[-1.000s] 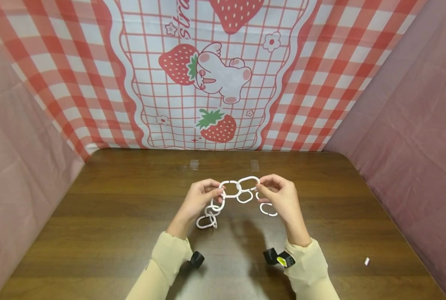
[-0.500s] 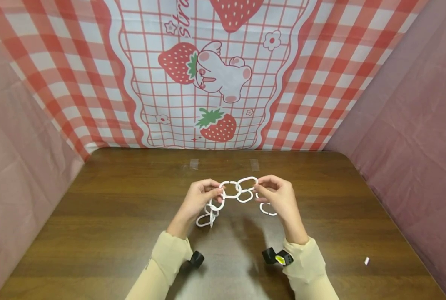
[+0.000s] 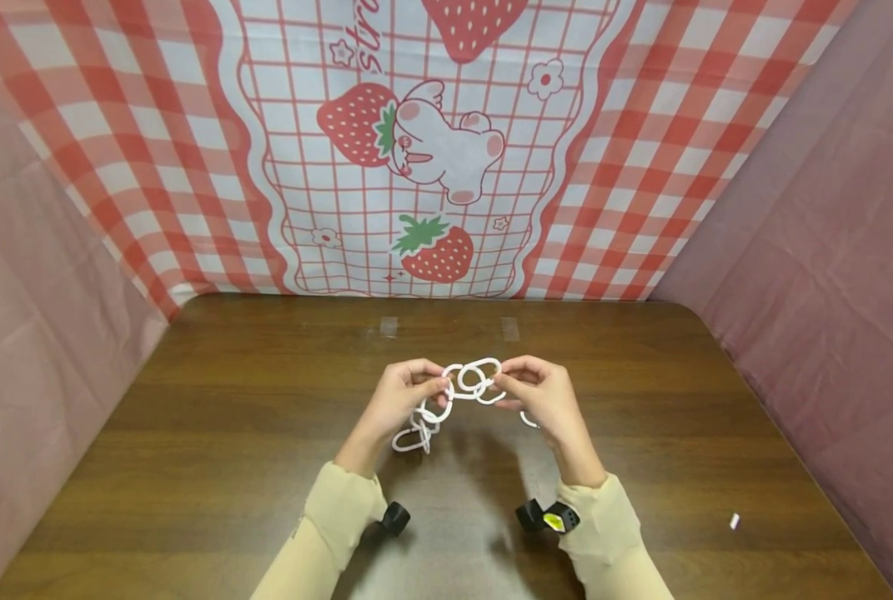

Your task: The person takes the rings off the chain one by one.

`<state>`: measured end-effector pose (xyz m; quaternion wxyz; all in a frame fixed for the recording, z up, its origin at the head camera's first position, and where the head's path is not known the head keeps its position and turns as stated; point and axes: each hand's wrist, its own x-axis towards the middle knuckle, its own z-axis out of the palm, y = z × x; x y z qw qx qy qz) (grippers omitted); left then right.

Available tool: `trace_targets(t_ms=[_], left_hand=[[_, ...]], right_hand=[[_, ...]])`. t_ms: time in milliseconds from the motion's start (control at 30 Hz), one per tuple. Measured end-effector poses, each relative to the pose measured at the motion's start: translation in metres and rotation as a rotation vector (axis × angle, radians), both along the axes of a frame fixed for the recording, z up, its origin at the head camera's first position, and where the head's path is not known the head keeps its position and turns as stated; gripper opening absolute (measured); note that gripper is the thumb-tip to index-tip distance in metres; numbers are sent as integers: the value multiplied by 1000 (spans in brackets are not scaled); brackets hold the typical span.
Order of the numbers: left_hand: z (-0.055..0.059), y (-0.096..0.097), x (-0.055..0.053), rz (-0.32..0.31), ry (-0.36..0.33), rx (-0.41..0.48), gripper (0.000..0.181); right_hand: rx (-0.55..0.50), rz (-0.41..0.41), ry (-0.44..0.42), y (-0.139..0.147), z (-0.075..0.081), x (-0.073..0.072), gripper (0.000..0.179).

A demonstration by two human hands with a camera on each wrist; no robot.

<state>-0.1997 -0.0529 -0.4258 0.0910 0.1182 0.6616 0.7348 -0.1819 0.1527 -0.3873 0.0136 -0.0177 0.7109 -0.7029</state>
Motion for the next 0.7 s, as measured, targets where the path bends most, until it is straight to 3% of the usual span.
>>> trace_targets(t_ms=[167, 700], left_hand=[[0, 1, 1, -17, 17, 0, 24], [0, 3, 3, -69, 22, -36, 23]], right_hand=[[-31, 28, -22, 0, -2, 0, 6], [-119, 62, -61, -2, -8, -2, 13]])
